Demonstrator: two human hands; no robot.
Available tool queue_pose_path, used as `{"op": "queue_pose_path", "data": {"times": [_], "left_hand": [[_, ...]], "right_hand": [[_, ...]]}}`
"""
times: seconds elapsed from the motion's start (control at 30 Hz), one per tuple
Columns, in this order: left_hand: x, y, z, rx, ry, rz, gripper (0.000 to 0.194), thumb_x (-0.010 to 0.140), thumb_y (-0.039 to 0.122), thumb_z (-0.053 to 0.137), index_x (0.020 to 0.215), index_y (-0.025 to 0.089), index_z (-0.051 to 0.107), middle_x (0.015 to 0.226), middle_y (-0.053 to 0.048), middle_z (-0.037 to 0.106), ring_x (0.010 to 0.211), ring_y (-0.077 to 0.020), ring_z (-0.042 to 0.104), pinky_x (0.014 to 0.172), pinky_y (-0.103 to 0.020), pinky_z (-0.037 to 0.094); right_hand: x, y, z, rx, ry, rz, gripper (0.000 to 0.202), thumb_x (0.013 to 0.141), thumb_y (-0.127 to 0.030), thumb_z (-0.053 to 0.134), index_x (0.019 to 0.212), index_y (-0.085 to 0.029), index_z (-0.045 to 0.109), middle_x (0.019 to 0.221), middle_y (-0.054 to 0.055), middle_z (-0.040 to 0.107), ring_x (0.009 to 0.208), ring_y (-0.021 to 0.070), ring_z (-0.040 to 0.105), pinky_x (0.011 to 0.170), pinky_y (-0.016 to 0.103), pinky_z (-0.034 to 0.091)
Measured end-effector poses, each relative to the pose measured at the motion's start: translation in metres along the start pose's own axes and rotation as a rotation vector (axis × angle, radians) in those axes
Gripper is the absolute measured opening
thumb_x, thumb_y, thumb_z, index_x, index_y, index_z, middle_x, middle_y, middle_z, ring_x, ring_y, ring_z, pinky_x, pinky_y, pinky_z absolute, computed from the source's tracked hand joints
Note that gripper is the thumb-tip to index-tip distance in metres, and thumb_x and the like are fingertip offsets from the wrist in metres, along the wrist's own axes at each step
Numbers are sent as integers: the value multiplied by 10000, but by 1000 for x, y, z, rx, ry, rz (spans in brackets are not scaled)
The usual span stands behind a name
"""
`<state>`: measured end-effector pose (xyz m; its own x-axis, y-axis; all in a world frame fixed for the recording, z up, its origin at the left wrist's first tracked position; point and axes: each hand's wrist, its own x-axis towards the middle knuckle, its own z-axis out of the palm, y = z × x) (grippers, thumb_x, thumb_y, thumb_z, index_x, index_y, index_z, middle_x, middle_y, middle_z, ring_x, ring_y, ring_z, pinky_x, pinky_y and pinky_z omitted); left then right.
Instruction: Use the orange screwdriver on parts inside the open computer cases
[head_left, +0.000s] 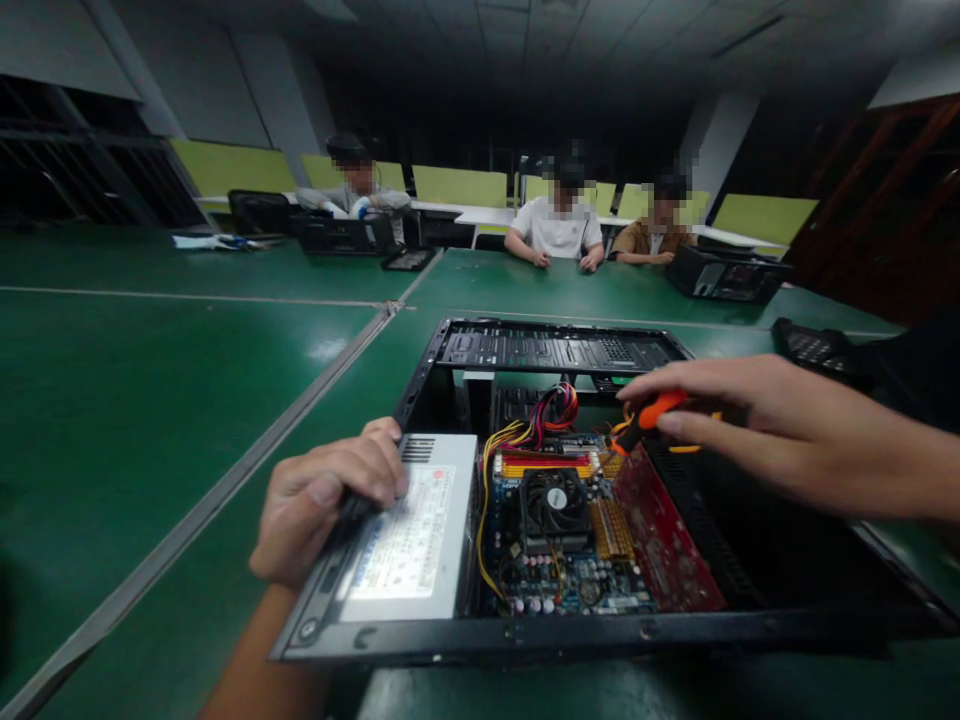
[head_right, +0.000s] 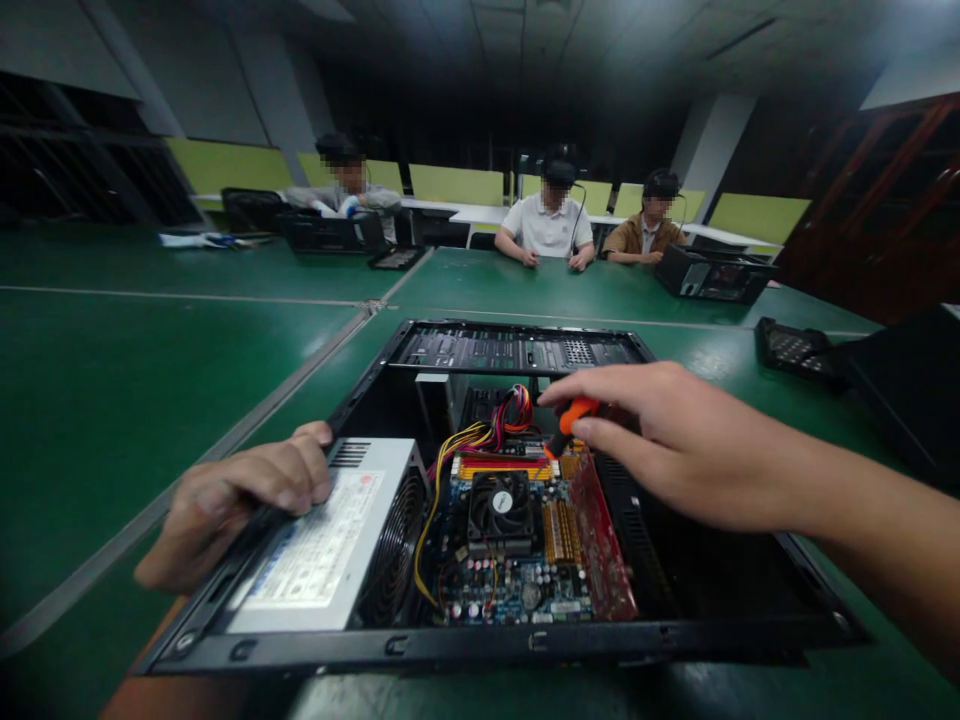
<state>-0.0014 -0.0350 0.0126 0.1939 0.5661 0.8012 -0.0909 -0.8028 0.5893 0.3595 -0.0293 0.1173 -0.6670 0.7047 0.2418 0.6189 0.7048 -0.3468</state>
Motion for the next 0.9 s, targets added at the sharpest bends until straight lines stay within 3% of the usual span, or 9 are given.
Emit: {"op": "queue_pose_path", "data": {"times": [0.07,0.2,0.3,0.63,0.8,0.9], "left_hand": [[-1,2,3,4,28,-15,332,873,390,519,693,192,715,533,-35,629,515,-195,588,834,-437,394],[-3,5,7,0,63,-31,349,882,408,527,675,198,712,525,-37,629,514,-199,581,820,-440,389],[-4,6,8,-14,73,-35,349,884,404,554,667,180,711,528,-37,629,522,-194,585,814,-429,386],[-2,10,11,5,67,-37,382,897,416,556,644,178,715,520,-39,644,519,-192,582,778,-421,396],[-3,10,10,5,55,-33,398,910,408,543,645,166,717,533,-47,649,530,-191,586,789,-421,388],[-3,11,11,7,63,-37,407,902,434,560,630,171,710,522,-42,644,524,-193,587,793,-423,386]], "right_hand": [[13,-10,0,17,33,-34,293,972,-288,525,1236,-287,652,1208,18,701,1068,239,661,914,368,528],[42,-37,29,95,-179,-136,301,956,-173,524,1224,-220,652,1210,41,700,1094,205,646,970,331,494],[54,-46,52,115,-271,-145,304,941,-122,526,1214,-165,652,1213,71,698,1109,203,637,1011,335,472],[58,-39,73,67,-296,-185,336,955,-159,518,1273,-157,626,1281,92,670,1164,227,627,1024,343,468],[61,-41,86,-156,-262,-172,374,960,-426,571,1166,-138,693,939,131,765,855,293,729,793,391,549],[62,-44,80,-104,-291,-165,306,980,-334,541,1190,-154,672,1044,124,748,944,281,711,839,382,534]]}}
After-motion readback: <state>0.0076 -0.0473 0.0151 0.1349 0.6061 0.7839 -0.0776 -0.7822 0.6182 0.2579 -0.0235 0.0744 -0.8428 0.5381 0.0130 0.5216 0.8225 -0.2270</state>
